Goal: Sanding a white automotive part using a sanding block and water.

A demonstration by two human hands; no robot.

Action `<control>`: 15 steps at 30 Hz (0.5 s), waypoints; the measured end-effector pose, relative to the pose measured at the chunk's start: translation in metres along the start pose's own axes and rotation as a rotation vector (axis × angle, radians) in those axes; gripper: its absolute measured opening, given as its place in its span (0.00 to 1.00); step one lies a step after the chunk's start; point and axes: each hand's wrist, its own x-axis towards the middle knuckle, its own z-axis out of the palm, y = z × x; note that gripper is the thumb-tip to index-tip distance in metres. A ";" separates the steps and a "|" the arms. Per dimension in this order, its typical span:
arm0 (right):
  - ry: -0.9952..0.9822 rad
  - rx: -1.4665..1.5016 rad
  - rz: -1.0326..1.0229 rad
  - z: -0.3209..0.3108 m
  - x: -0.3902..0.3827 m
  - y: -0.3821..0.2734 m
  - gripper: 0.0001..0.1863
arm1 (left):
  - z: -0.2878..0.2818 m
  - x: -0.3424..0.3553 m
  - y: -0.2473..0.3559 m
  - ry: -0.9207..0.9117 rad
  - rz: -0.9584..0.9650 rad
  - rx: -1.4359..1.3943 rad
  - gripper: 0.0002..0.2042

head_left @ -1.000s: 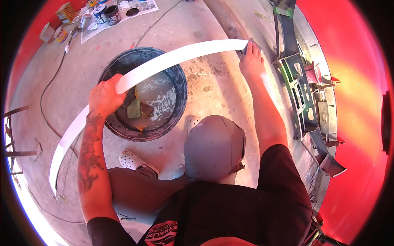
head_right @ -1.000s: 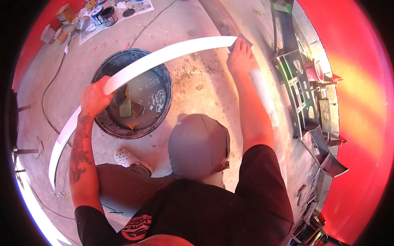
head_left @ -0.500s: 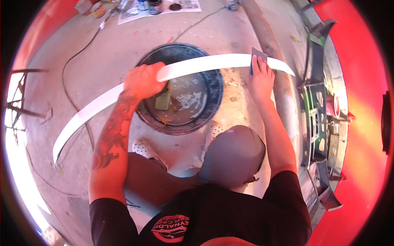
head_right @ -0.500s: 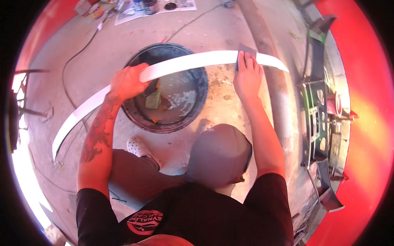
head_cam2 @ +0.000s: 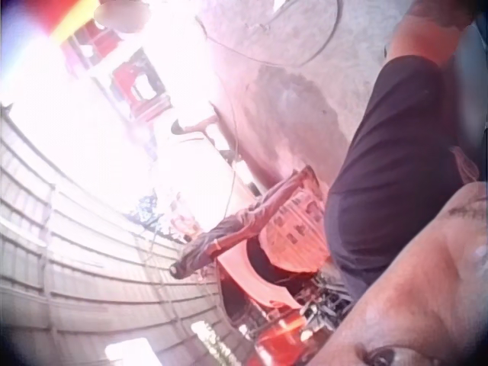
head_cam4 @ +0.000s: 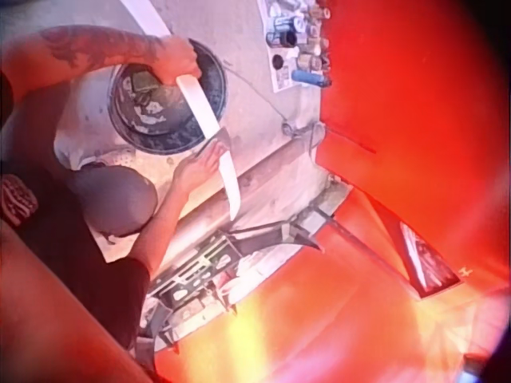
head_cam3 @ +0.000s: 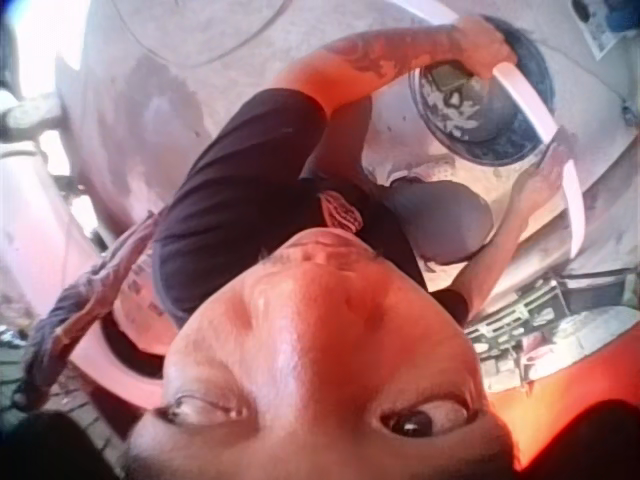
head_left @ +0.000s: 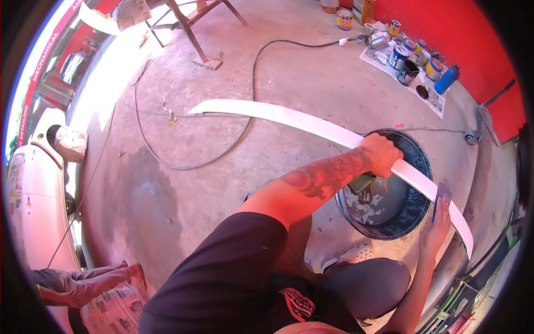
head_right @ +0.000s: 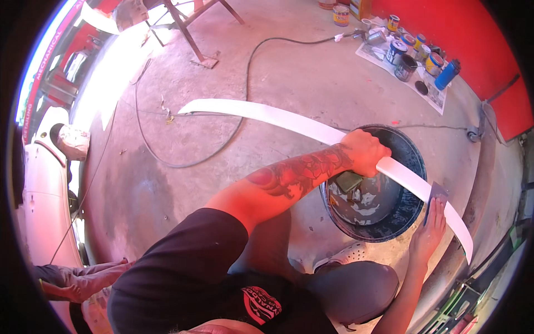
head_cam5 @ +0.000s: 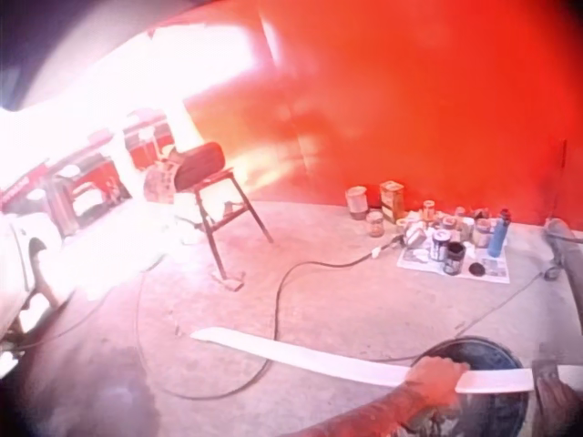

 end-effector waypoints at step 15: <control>-0.010 -0.129 -0.038 -0.008 -0.006 0.051 0.33 | 0.008 0.011 0.002 0.044 0.023 -0.004 0.17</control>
